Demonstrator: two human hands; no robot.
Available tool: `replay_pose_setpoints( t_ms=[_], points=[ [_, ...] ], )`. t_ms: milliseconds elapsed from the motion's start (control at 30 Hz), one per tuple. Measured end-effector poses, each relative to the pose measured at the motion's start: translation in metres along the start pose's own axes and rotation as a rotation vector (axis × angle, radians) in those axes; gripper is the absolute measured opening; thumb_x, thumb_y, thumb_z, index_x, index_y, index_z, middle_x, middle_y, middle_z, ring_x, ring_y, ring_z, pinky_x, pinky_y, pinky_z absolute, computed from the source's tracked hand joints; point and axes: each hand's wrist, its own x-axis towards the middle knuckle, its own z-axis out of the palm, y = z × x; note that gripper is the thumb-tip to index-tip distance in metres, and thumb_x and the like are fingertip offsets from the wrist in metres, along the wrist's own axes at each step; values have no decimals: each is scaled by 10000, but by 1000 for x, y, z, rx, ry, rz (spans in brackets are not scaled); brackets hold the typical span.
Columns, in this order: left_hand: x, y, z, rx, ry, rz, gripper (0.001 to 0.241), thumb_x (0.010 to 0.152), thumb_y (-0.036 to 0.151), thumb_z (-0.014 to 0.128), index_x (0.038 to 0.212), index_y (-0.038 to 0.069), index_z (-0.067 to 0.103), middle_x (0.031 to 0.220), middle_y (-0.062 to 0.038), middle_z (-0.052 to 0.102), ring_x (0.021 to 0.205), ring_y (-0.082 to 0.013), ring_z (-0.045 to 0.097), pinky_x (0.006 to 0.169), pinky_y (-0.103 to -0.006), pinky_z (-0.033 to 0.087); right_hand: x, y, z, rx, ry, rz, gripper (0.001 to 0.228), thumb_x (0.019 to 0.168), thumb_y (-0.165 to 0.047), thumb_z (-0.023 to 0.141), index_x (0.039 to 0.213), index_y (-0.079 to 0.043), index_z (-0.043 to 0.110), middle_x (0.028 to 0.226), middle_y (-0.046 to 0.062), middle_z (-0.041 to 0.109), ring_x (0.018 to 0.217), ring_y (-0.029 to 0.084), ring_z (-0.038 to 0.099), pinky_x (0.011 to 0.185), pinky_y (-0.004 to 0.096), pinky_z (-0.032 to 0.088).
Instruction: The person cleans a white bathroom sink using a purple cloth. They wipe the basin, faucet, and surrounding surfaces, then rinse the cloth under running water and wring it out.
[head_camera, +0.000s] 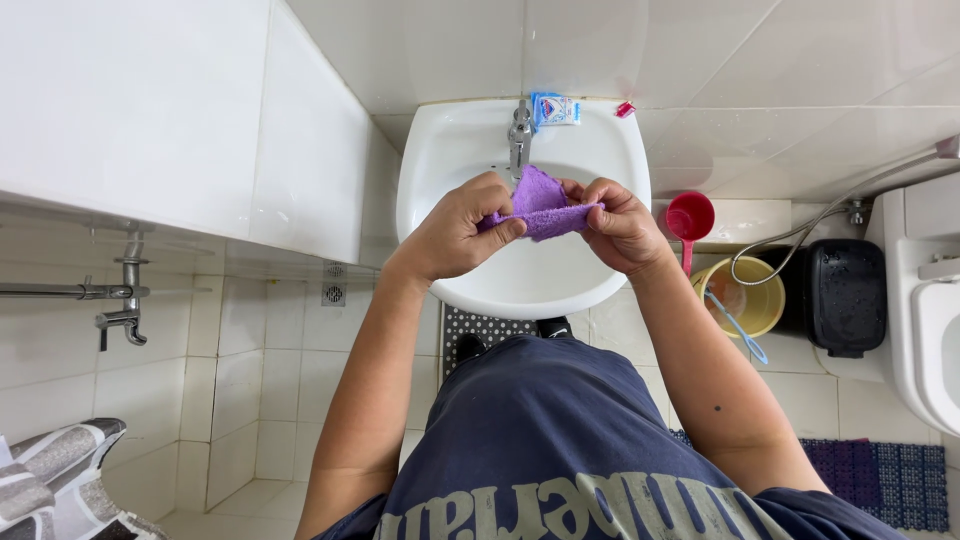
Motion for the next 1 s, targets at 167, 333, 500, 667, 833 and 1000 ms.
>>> replay_pose_setpoints(
  t_ms=[167,333,500,667,833,1000],
  points=[
    [5,19,-3,-164,-71,133,326,881,98,822,823,71,502,898,-5,579,790,-131,517,699,-298,451,9,-36,59,-25,-138,-69,84,982,-168,770,1016,-114,716,1467,203,559,1437,346,519,1230,535,401],
    [10,13,-3,-302,-99,81,408,896,52,818,786,92,427,898,1,602,775,-105,459,695,-280,419,5,-24,38,70,-107,40,129,989,-166,764,1054,-85,687,1530,237,532,1360,333,537,1189,489,417],
    [11,-2,1,-420,-146,32,425,923,144,819,800,103,415,894,19,583,788,-90,420,710,-264,403,1,-6,40,255,-54,187,246,1018,-267,681,1148,-79,590,1351,258,597,1269,332,601,1110,476,463],
    [17,-26,9,-387,-9,-34,369,931,202,806,826,108,466,866,42,577,788,-90,430,716,-258,430,0,22,5,311,6,145,209,1127,-270,656,1162,-80,578,1185,111,597,1164,250,598,1081,442,482],
    [15,-57,19,-251,188,-102,376,928,262,805,836,114,472,791,60,494,764,-88,430,698,-260,455,11,2,34,192,126,-2,231,1056,-346,637,1126,-131,588,1293,92,602,1225,253,599,1045,481,511],
    [17,-48,18,-449,144,52,437,957,294,790,886,122,395,841,62,530,838,-75,521,781,-240,500,18,3,39,137,135,17,379,1039,-455,683,1189,-122,584,1436,157,558,1349,299,560,1161,526,483]
  ],
)
